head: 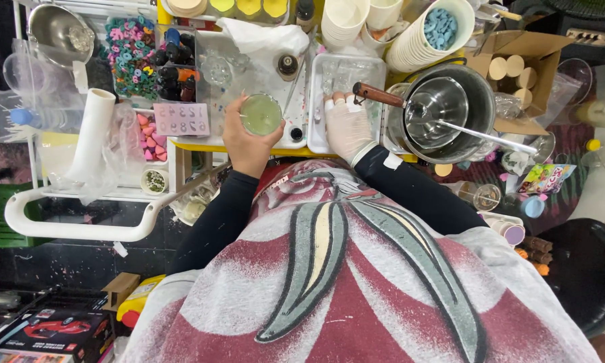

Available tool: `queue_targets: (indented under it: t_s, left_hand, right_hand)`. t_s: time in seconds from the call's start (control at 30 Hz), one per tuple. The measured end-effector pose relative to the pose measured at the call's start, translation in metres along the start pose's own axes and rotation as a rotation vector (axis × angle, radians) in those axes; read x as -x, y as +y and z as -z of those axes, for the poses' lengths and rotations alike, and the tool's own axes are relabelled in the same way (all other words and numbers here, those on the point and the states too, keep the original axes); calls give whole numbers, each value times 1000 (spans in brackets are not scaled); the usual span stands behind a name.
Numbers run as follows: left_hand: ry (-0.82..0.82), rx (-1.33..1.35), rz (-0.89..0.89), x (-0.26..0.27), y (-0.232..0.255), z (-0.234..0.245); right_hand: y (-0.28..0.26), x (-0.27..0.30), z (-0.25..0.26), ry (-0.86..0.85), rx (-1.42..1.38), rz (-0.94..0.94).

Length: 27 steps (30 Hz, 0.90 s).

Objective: Preparing a candle by pouring scented wax and positioning the wick.

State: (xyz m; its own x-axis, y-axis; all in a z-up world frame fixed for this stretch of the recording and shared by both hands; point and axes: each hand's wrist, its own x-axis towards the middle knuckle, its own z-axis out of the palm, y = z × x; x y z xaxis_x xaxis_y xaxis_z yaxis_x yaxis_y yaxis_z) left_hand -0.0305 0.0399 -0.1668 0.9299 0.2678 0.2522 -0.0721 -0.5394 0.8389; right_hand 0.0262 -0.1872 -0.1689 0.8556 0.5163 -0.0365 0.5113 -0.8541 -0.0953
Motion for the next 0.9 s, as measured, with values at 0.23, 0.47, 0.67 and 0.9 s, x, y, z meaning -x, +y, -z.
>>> queue_targets:
  t_s: [0.23, 0.47, 0.67, 0.9]
  left_hand:
    - [53, -40, 73, 5, -14, -14]
    - [90, -199, 153, 10, -18, -23]
    - [123, -293, 154, 15, -23, -29]
    - [-10, -248, 70, 18, -21, -18]
  right_hand:
    - [-1, -1, 4, -88, 8, -39]
    - [0, -1, 14, -84, -50, 5]
    - [0, -1, 16, -119, -27, 24]
    - [1, -3, 15, -76, 98, 55]
